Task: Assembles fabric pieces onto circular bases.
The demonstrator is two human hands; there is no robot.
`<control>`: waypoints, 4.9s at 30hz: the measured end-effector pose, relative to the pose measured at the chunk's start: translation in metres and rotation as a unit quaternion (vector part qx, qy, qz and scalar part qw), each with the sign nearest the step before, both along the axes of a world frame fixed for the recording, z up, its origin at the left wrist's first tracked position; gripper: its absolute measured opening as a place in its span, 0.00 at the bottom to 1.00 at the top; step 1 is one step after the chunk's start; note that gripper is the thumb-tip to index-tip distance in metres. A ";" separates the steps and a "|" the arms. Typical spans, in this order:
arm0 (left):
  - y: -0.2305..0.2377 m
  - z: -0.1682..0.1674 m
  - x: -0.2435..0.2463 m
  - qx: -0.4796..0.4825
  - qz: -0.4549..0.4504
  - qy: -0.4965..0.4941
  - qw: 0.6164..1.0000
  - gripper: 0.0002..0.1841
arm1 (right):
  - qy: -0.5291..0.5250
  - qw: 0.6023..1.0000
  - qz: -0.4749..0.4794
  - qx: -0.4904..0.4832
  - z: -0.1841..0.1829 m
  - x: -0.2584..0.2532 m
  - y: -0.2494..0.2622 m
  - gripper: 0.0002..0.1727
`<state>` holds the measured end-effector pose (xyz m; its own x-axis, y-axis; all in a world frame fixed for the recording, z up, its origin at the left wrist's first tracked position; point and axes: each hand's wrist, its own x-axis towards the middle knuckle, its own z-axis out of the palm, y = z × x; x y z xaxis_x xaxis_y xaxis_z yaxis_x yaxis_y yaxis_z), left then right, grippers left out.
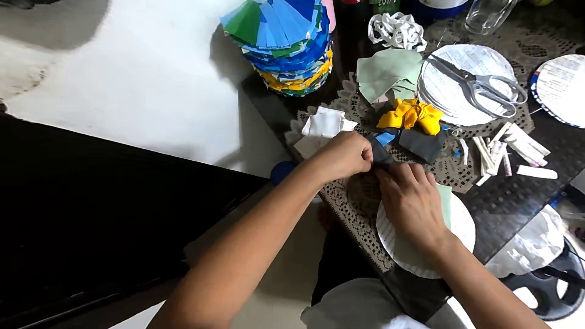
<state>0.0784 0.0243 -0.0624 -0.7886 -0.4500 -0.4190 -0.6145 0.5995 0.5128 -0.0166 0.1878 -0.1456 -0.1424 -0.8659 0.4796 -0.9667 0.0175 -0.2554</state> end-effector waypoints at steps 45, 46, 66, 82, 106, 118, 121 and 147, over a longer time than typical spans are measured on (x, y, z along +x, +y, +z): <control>0.169 -0.034 0.020 0.490 0.325 0.347 0.731 0.20 | -0.693 0.719 -0.040 -0.016 0.046 -0.026 0.146 0.06; 0.172 -0.036 0.021 0.453 0.303 0.357 0.759 0.15 | -0.689 0.723 -0.044 -0.016 0.045 -0.026 0.149 0.06; 0.196 -0.053 0.010 -0.046 0.068 0.322 0.943 0.20 | -0.296 0.926 -0.213 0.096 0.028 -0.028 0.172 0.14; 0.179 -0.042 0.015 -0.036 0.010 0.242 0.970 0.21 | -0.309 0.925 -0.177 0.130 0.027 -0.020 0.177 0.14; 0.184 -0.058 0.010 -0.150 -0.035 0.257 0.954 0.17 | -0.273 0.936 -0.183 0.125 0.019 -0.015 0.171 0.10; 0.193 -0.065 0.007 -0.194 -0.034 0.248 0.948 0.22 | -0.239 0.947 -0.185 0.111 0.018 -0.012 0.168 0.07; 0.194 -0.066 0.007 -0.197 -0.034 0.247 0.948 0.23 | -0.278 0.938 -0.188 0.084 0.016 -0.013 0.175 0.06; 0.195 -0.066 0.008 -0.210 -0.030 0.239 0.948 0.25 | -0.110 0.983 -0.141 -0.038 -0.019 0.014 0.197 0.18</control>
